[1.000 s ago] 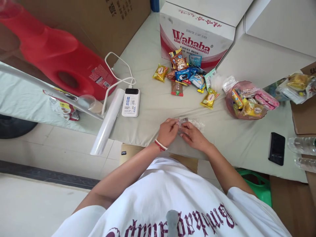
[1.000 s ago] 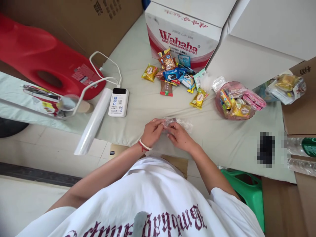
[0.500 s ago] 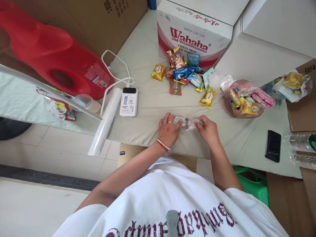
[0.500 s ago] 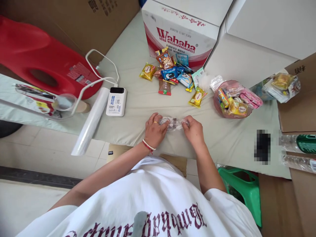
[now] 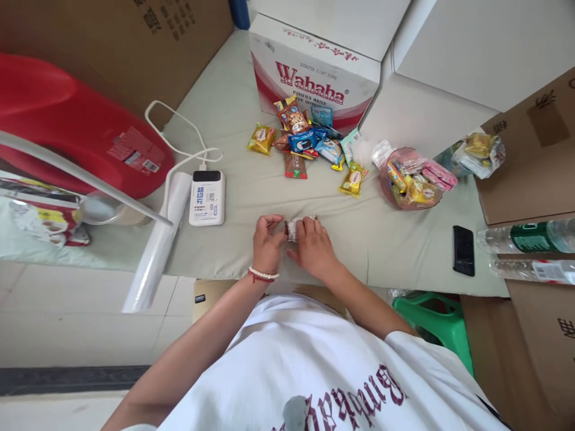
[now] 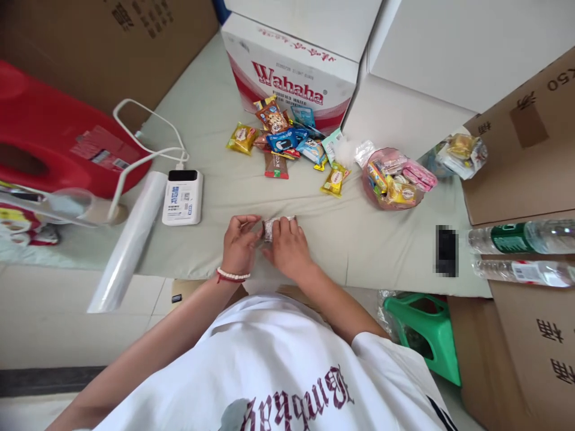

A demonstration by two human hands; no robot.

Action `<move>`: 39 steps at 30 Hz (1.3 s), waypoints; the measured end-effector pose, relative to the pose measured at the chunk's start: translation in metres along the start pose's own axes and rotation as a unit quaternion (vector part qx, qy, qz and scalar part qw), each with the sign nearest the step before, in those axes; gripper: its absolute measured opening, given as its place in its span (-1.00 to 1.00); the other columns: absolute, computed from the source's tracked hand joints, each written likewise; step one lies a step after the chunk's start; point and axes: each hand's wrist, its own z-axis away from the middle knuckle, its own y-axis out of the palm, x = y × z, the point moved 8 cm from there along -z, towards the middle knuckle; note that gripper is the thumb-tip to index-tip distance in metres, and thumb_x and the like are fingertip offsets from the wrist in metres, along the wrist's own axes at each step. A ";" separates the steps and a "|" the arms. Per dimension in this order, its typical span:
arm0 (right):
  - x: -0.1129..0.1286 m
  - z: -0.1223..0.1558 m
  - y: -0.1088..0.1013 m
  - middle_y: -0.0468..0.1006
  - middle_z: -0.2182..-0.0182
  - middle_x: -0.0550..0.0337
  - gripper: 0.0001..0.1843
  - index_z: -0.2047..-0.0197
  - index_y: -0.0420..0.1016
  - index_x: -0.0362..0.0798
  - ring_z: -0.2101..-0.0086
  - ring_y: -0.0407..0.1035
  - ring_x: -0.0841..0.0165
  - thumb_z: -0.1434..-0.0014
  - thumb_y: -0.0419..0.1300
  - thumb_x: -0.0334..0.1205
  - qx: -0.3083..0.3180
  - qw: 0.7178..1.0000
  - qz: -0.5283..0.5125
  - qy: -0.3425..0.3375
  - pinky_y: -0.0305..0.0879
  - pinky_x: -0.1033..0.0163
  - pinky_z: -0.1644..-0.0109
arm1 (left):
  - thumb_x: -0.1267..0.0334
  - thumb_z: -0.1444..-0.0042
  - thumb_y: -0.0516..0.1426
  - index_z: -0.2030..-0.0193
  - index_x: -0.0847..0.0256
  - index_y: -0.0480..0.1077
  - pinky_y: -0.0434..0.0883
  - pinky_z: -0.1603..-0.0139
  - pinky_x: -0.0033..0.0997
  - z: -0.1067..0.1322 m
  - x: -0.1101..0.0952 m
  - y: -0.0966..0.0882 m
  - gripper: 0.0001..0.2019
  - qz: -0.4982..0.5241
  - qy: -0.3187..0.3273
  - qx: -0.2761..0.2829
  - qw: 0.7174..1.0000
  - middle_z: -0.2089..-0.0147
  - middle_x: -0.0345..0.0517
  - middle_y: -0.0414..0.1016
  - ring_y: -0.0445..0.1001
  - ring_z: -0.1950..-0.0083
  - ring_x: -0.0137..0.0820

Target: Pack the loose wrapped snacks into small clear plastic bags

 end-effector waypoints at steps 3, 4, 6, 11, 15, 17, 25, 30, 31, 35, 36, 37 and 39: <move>-0.003 0.002 0.005 0.41 -0.08 -0.20 -0.61 -0.17 0.38 -0.05 -0.05 0.25 -0.06 -0.34 0.19 -0.08 0.009 0.999 0.011 0.032 0.33 -0.11 -0.09 | 0.28 -0.03 0.21 0.07 0.13 0.34 0.48 -0.20 -0.18 0.010 -0.010 0.011 -0.70 0.086 -0.040 0.024 0.995 -0.10 -0.03 0.47 0.47 -0.21 -0.27; -0.005 0.002 0.004 0.43 -0.08 -0.20 -0.62 -0.16 0.39 -0.06 -0.05 0.25 -0.05 -0.34 0.18 -0.11 0.007 0.999 0.006 0.035 0.33 -0.09 -0.10 | 0.27 -0.03 0.23 0.07 0.14 0.35 0.48 -0.22 -0.17 0.014 -0.015 0.013 -0.70 0.086 -0.041 0.032 0.995 -0.11 -0.03 0.46 0.46 -0.23 -0.25; -0.012 0.005 -0.002 0.44 -0.12 -0.21 -0.61 -0.19 0.41 -0.09 -0.08 0.27 -0.03 -0.34 0.14 -0.15 -0.010 0.999 -0.018 0.031 0.33 -0.06 -0.14 | 0.23 -0.04 0.26 0.07 0.14 0.38 0.50 -0.20 -0.16 0.021 -0.022 0.005 -0.70 0.055 -0.036 0.031 0.997 -0.11 -0.02 0.44 0.44 -0.25 -0.21; -0.102 0.025 -0.063 0.57 -0.05 -0.08 -0.53 -0.30 0.34 -0.02 -0.04 0.43 0.10 -0.44 -0.11 -0.12 -0.123 0.976 -0.133 0.122 0.40 0.01 -0.13 | 0.17 -0.05 0.31 0.09 0.14 0.42 0.53 -0.16 -0.14 0.040 -0.017 -0.057 -0.69 -0.039 -0.065 -0.028 0.997 -0.05 -0.04 0.47 0.45 -0.22 -0.15; -0.218 0.032 -0.160 0.52 -0.20 -0.05 -0.47 -0.35 0.33 -0.04 -0.17 0.41 0.13 -0.43 -0.09 -0.08 -0.251 0.946 -0.097 0.179 0.34 -0.03 -0.25 | 0.11 0.01 0.33 0.13 0.12 0.43 0.55 -0.14 -0.06 0.066 0.003 -0.108 -0.67 -0.041 -0.130 -0.091 0.987 -0.01 -0.08 0.52 0.49 -0.18 -0.12; -0.265 0.020 -0.198 0.53 -0.20 -0.03 -0.47 -0.33 0.39 -0.05 -0.18 0.42 0.13 -0.39 -0.06 -0.14 -0.256 0.947 -0.057 0.187 0.30 -0.06 -0.30 | 0.08 0.02 0.34 0.15 0.11 0.42 0.57 -0.12 -0.01 0.077 0.011 -0.122 -0.67 -0.029 -0.147 -0.112 0.982 0.01 -0.09 0.54 0.51 -0.14 -0.11; -0.302 -0.065 -0.166 0.67 0.02 -0.08 -0.56 -0.15 0.60 -0.08 0.08 0.54 0.09 -0.29 0.09 -0.21 0.037 0.989 0.045 0.135 0.38 0.01 -0.08 | 0.10 0.01 0.33 0.10 0.11 0.42 0.48 -0.25 0.09 0.081 0.017 -0.117 -0.65 -0.036 -0.152 -0.110 0.982 -0.04 -0.04 0.55 0.54 -0.11 -0.13; -0.292 -0.067 -0.161 0.61 -0.02 -0.10 -0.60 -0.07 0.59 -0.08 0.01 0.46 0.07 -0.31 0.10 -0.10 -0.044 0.991 0.095 0.081 0.35 0.02 -0.10 | 0.15 0.02 0.30 0.07 0.15 0.41 0.50 -0.24 0.04 0.079 0.019 -0.114 -0.64 -0.065 -0.147 -0.091 0.983 -0.07 -0.02 0.50 0.57 -0.06 -0.18; -0.292 -0.065 -0.163 0.61 0.00 -0.11 -0.61 -0.03 0.59 -0.07 0.01 0.45 0.07 -0.31 0.10 -0.05 -0.062 0.989 0.100 0.086 0.35 0.02 -0.08 | 0.16 0.02 0.29 0.07 0.16 0.41 0.52 -0.23 0.03 0.079 0.019 -0.114 -0.64 -0.074 -0.140 -0.089 0.983 -0.06 -0.02 0.49 0.57 -0.05 -0.19; -0.286 -0.059 -0.156 0.62 0.16 -0.12 -0.65 0.17 0.58 -0.08 0.12 0.46 0.07 -0.33 0.06 -0.04 -0.061 0.982 0.119 0.130 0.34 0.05 0.01 | 0.18 0.01 0.25 0.08 0.17 0.40 0.57 -0.15 0.00 0.079 0.017 -0.113 -0.67 -0.129 -0.097 -0.086 0.983 -0.04 0.00 0.47 0.58 0.00 -0.21; -0.282 -0.058 -0.152 0.62 0.15 -0.13 -0.67 0.18 0.58 -0.08 0.12 0.46 0.06 -0.32 0.06 -0.07 -0.053 0.981 0.130 0.138 0.34 0.05 0.03 | 0.18 -0.01 0.23 0.08 0.17 0.40 0.58 -0.13 0.00 0.079 0.016 -0.113 -0.69 -0.143 -0.086 -0.085 0.982 -0.04 0.00 0.46 0.58 0.02 -0.22; -0.277 -0.058 -0.150 0.61 0.12 -0.15 -0.68 0.18 0.58 -0.09 0.11 0.46 0.04 -0.31 0.06 -0.11 -0.048 0.977 0.145 0.146 0.33 0.05 0.05 | 0.18 -0.03 0.22 0.09 0.18 0.39 0.59 -0.11 -0.01 0.078 0.016 -0.112 -0.70 -0.156 -0.076 -0.082 0.981 -0.04 0.01 0.44 0.59 0.04 -0.23; -0.270 -0.057 -0.147 0.61 0.05 -0.21 -0.67 0.13 0.60 -0.13 0.10 0.47 0.00 -0.30 0.04 -0.18 -0.036 0.970 0.178 0.163 0.32 0.04 0.07 | 0.19 -0.06 0.20 0.09 0.18 0.39 0.61 -0.07 -0.04 0.079 0.016 -0.110 -0.73 -0.179 -0.064 -0.074 0.979 -0.05 0.01 0.41 0.58 0.07 -0.26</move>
